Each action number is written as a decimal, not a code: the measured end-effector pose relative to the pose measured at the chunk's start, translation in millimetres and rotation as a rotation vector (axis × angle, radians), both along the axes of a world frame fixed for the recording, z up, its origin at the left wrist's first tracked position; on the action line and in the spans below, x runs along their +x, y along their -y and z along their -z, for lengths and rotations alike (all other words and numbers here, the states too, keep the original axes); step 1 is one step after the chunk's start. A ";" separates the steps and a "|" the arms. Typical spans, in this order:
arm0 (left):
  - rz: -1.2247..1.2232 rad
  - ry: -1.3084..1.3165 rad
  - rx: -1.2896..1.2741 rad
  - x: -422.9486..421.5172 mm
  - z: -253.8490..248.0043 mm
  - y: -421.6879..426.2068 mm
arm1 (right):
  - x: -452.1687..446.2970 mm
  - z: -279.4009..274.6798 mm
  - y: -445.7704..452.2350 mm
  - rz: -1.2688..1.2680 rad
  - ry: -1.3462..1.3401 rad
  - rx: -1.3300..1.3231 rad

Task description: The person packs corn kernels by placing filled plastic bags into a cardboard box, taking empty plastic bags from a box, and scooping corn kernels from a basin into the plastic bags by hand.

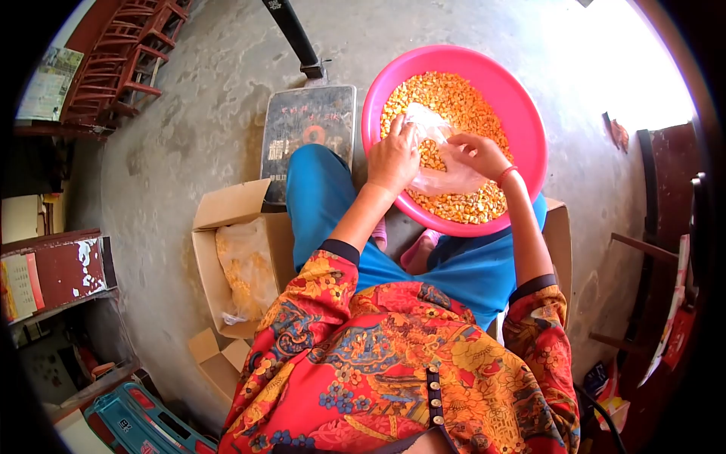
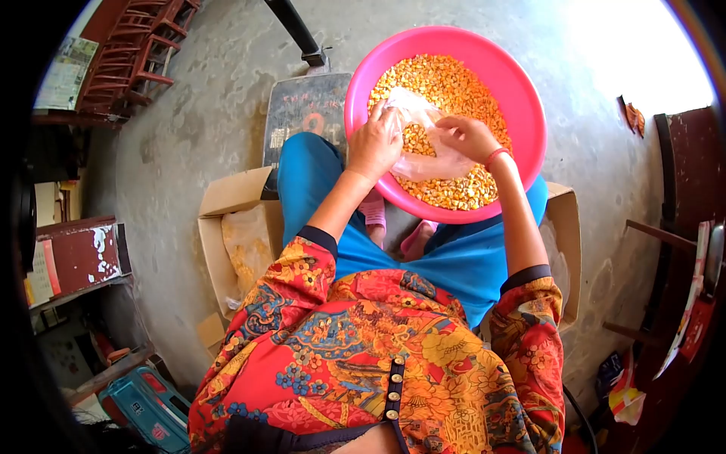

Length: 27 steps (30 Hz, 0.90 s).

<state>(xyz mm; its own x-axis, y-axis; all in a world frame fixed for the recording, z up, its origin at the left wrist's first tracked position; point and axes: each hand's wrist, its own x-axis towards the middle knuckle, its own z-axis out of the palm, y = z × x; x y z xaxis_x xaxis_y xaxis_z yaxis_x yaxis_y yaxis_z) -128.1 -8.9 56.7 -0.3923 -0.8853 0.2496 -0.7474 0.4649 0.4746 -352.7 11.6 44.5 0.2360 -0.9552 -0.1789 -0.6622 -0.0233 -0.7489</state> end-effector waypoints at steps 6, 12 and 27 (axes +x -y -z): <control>0.007 -0.027 0.031 -0.4 -1.2 -0.2 | -65.5 34.8 13.5 0.733 0.523 -0.076; 0.011 -0.024 0.022 -0.1 0.8 0.0 | -52.3 72.8 12.0 0.431 -0.387 -0.286; 0.006 -0.071 0.023 0.1 -0.5 -1.3 | -46.1 25.1 4.7 0.860 0.697 0.278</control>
